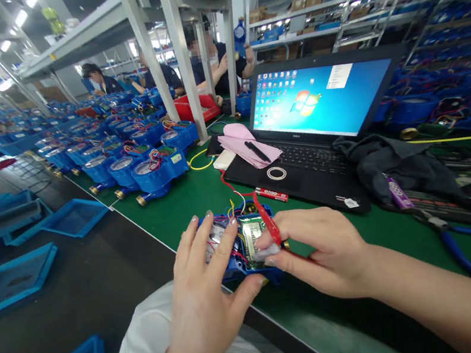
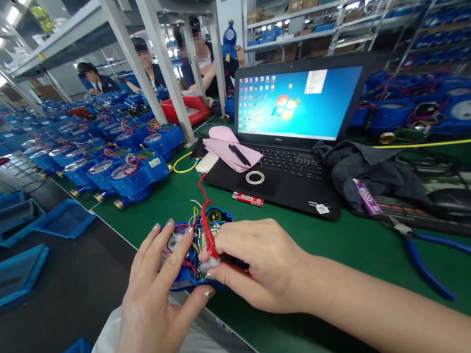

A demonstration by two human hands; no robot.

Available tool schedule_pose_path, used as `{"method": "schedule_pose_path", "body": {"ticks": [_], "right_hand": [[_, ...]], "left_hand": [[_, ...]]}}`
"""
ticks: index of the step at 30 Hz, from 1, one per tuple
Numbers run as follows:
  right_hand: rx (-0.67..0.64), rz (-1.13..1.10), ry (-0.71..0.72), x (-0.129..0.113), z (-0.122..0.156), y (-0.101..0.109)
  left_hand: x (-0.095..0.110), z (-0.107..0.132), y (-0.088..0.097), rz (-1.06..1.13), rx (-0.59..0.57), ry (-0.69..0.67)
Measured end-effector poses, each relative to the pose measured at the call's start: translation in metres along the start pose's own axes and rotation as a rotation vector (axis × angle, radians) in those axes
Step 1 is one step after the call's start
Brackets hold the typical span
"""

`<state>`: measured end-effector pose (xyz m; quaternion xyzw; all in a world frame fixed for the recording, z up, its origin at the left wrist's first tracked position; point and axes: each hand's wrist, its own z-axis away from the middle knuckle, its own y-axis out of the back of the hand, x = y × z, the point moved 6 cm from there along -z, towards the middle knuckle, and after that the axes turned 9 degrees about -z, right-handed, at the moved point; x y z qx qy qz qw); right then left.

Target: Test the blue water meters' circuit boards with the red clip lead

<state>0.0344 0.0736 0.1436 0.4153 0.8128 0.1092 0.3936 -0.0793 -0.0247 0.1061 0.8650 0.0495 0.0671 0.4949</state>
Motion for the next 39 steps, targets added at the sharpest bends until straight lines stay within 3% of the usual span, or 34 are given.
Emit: {"method": "schedule_pose_path", "body": {"ticks": [39], "right_hand": [[-0.100, -0.033, -0.028, -0.0031, 0.0002, -0.0037]], "left_hand": [[0.0039, -0.0004, 0.0019, 0.023, 0.026, 0.009]]}}
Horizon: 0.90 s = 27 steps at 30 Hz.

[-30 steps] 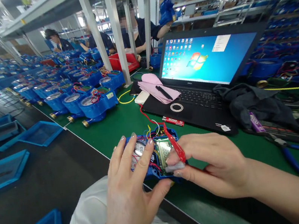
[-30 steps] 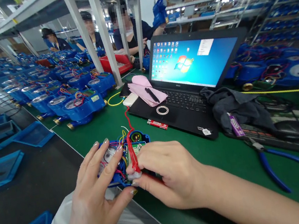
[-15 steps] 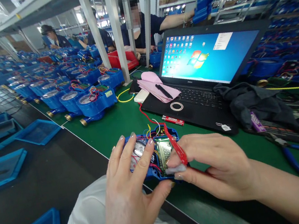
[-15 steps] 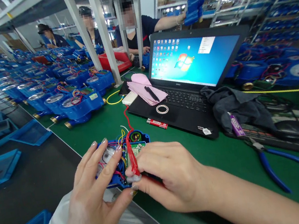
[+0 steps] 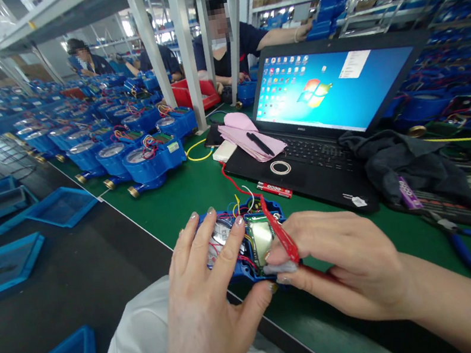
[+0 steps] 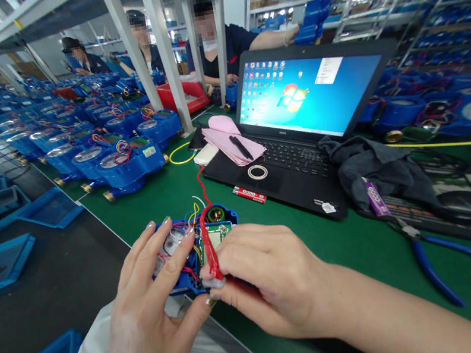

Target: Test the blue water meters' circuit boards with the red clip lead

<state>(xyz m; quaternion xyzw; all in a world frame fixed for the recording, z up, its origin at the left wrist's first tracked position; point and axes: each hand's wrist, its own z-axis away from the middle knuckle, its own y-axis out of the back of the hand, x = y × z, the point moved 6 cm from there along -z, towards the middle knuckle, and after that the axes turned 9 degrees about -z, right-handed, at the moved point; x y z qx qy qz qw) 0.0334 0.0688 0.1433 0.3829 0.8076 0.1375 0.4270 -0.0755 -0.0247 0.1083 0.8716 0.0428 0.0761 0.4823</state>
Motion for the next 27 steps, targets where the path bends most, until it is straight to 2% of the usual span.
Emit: {"method": "schedule_pose_path", "body": {"ticks": [11, 27], "right_hand": [[0.026, -0.041, -0.009, -0.0021, -0.0034, -0.0052], [0.024, -0.057, -0.072, 0.0054, -0.0073, -0.0046]], "left_hand": [[-0.0010, -0.0015, 0.0009, -0.044, 0.068, -0.005], [-0.0029, -0.0024, -0.0004, -0.032, 0.045, 0.011]]}}
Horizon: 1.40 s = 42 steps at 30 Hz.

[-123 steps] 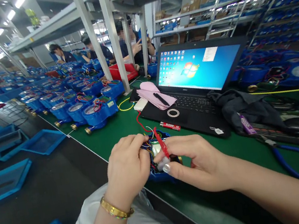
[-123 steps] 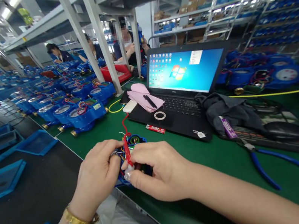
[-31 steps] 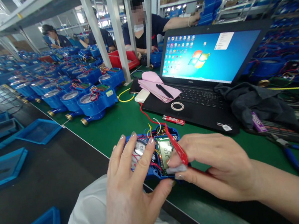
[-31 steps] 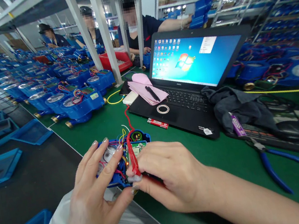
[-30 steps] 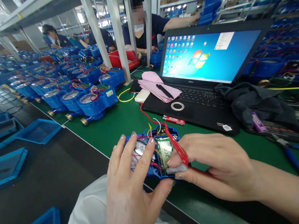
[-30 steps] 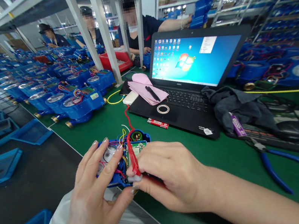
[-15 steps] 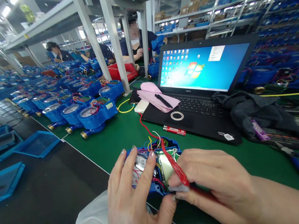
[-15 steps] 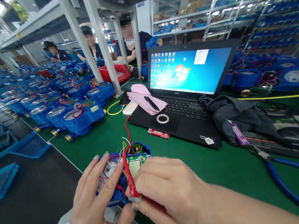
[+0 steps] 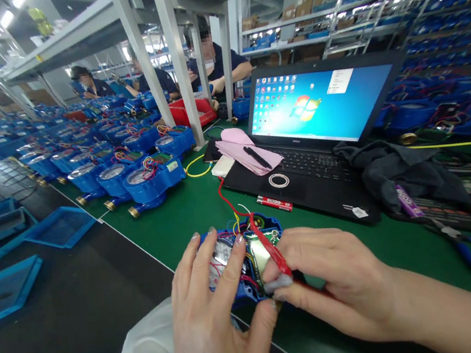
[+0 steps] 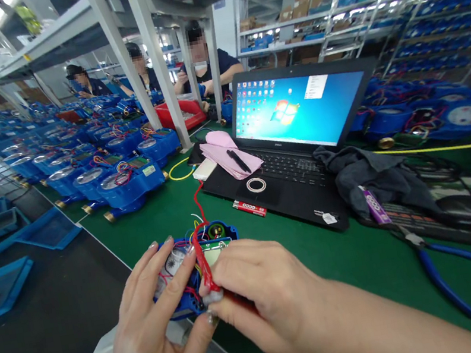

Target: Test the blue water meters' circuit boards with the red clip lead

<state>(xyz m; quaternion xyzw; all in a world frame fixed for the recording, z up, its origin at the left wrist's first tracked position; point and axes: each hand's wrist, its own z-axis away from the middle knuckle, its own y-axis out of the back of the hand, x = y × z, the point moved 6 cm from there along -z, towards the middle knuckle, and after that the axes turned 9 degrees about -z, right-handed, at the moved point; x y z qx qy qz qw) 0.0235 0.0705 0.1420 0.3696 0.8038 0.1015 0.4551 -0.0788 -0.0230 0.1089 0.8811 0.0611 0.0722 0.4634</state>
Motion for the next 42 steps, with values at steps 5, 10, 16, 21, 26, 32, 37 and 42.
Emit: {"method": "schedule_pose_path", "body": {"ticks": [5, 10, 16, 21, 26, 32, 37, 42], "right_hand": [[-0.002, -0.009, -0.031, 0.001, 0.001, 0.000], [0.001, -0.014, -0.033, 0.002, 0.001, 0.000], [-0.026, -0.017, -0.048, 0.002, -0.001, -0.001], [-0.024, -0.028, -0.050, 0.002, 0.000, -0.001], [-0.031, -0.033, -0.077, 0.003, 0.000, -0.002], [-0.021, -0.036, -0.089, 0.005, -0.002, -0.002], [0.033, -0.038, -0.111, 0.006, -0.003, -0.003], [0.094, -0.087, -0.181, 0.011, -0.002, 0.001]], "left_hand": [[0.002, -0.001, 0.001, 0.023, -0.003, 0.006], [0.002, 0.000, 0.000, 0.016, -0.013, 0.016], [-0.003, 0.004, -0.003, 0.014, -0.027, 0.090], [-0.004, 0.006, -0.004, 0.028, -0.028, 0.143], [-0.007, 0.006, -0.005, 0.011, -0.022, 0.115], [-0.008, 0.004, -0.009, -0.031, 0.025, 0.031], [-0.008, 0.004, -0.008, -0.030, 0.027, 0.016], [-0.005, 0.002, -0.003, 0.028, 0.023, 0.043]]}}
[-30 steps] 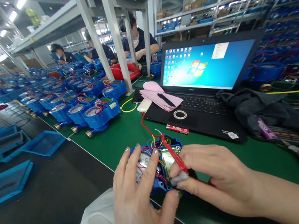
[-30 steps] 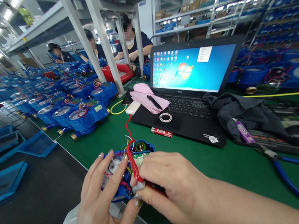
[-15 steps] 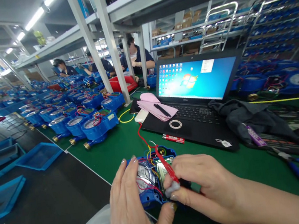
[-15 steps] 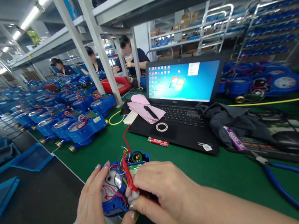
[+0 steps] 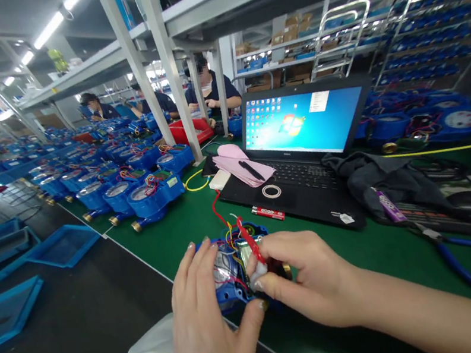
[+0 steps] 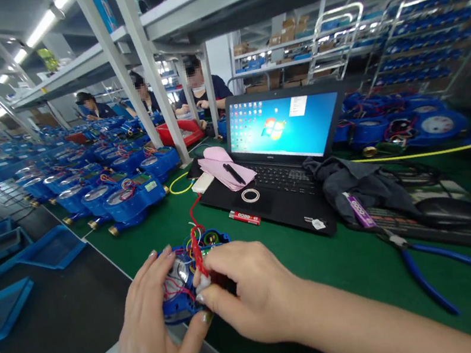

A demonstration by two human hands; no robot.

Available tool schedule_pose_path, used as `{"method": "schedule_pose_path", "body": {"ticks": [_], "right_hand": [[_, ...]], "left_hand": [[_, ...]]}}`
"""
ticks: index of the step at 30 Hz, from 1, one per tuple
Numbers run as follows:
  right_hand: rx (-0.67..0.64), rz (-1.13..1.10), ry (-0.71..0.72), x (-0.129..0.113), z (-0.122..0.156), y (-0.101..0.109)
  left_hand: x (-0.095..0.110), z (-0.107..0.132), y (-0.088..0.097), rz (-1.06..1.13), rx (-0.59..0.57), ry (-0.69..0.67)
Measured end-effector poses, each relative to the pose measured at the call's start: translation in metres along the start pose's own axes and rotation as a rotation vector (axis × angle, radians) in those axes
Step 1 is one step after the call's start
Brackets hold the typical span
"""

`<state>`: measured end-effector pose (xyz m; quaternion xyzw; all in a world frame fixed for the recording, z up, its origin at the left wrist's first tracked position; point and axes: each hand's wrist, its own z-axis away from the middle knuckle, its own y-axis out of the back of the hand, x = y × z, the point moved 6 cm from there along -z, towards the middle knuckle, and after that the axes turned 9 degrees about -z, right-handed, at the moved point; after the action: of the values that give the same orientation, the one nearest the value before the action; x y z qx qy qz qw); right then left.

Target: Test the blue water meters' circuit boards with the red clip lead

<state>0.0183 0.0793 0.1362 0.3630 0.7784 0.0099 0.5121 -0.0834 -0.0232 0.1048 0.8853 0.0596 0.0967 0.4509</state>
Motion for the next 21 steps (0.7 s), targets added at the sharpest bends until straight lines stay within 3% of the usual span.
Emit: {"method": "schedule_pose_path", "body": {"ticks": [5, 9, 14, 16, 18, 21], "right_hand": [[0.079, -0.537, -0.286, 0.026, -0.001, 0.007], [0.139, -0.824, -0.402, 0.037, -0.003, 0.013], [0.112, -1.098, -0.549, 0.034, -0.001, 0.004], [0.081, -1.094, -0.546, 0.028, -0.001, 0.000], [0.033, -0.875, -0.497, 0.026, -0.004, 0.002], [-0.009, -0.385, -0.414, 0.037, -0.010, 0.022]], "left_hand": [[0.001, -0.004, -0.001, 0.034, -0.037, 0.040], [0.001, -0.004, 0.005, 0.005, -0.051, 0.061], [0.015, -0.021, 0.031, 0.074, 0.093, -0.073], [0.027, -0.033, 0.037, 0.191, 0.103, -0.181], [0.035, -0.045, 0.035, 0.354, 0.057, -0.242], [0.033, -0.060, 0.025, 0.589, -0.009, -0.127]]}}
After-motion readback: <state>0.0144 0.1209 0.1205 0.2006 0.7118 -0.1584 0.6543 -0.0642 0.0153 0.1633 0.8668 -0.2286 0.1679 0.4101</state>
